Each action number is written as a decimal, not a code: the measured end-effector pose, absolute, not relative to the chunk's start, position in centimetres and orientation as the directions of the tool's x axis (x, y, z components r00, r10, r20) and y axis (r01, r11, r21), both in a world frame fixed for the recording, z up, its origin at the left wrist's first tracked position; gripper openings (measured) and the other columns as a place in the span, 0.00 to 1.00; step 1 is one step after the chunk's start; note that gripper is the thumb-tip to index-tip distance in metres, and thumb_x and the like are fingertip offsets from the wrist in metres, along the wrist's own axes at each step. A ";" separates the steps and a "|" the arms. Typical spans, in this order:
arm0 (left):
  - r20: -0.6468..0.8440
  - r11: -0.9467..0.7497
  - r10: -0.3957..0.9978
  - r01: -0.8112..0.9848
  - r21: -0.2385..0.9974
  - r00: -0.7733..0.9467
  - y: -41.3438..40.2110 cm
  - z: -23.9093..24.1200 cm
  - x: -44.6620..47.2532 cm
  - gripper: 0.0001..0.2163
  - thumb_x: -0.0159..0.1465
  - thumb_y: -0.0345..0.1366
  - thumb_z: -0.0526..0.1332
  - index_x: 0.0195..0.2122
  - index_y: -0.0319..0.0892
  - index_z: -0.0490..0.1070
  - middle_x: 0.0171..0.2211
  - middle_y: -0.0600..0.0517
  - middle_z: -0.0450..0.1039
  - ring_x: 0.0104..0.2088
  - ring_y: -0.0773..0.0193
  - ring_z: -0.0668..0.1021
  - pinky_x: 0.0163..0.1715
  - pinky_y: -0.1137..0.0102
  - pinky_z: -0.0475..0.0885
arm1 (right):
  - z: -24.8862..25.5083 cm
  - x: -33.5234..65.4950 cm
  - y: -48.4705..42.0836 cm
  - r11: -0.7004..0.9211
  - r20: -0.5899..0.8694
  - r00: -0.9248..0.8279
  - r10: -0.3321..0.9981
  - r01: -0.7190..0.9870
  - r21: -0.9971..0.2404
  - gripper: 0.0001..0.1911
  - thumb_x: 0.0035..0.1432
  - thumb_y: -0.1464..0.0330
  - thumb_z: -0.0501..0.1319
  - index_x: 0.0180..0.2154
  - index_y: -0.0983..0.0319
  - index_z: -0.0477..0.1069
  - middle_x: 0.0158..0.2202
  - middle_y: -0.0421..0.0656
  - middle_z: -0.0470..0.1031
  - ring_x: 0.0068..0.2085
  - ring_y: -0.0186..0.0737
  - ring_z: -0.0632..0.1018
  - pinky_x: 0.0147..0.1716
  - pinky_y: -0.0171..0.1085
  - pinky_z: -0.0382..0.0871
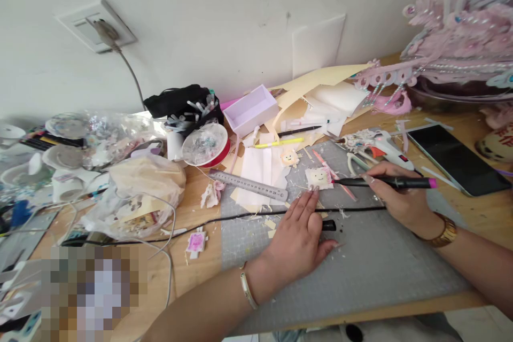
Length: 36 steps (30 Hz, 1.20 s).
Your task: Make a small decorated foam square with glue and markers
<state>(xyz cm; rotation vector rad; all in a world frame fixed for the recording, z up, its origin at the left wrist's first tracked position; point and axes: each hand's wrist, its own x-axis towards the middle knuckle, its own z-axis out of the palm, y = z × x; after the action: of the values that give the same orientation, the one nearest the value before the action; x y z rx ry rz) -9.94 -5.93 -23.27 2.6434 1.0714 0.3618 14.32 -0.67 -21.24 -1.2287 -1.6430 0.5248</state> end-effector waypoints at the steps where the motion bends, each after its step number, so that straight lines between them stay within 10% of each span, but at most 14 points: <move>1: 0.125 -0.689 0.708 0.642 0.336 0.695 -5.9 -23.2 -10.0 0.21 0.69 0.49 0.59 0.47 0.33 0.67 0.68 0.26 0.55 0.70 0.39 0.58 0.65 0.48 0.65 | -21.2 14.3 -0.6 0.386 0.436 0.004 0.900 0.459 -0.800 0.06 0.55 0.72 0.63 0.26 0.59 0.73 0.19 0.37 0.72 0.21 0.33 0.71 0.21 0.33 0.63; 36: 0.137 -0.692 0.709 0.643 0.329 0.692 -6.0 -23.3 -10.1 0.20 0.69 0.50 0.58 0.48 0.35 0.67 0.69 0.28 0.55 0.71 0.42 0.57 0.65 0.47 0.65 | -21.6 14.4 -0.6 0.309 0.319 -0.057 0.946 0.454 -0.836 0.06 0.57 0.65 0.64 0.28 0.58 0.75 0.20 0.37 0.73 0.20 0.35 0.70 0.19 0.35 0.62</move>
<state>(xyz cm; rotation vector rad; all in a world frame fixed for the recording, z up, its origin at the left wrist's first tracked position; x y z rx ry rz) -10.05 -6.04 -23.25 2.6484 1.0789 0.3706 14.39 -0.65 -21.58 -1.2863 -1.6663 0.6787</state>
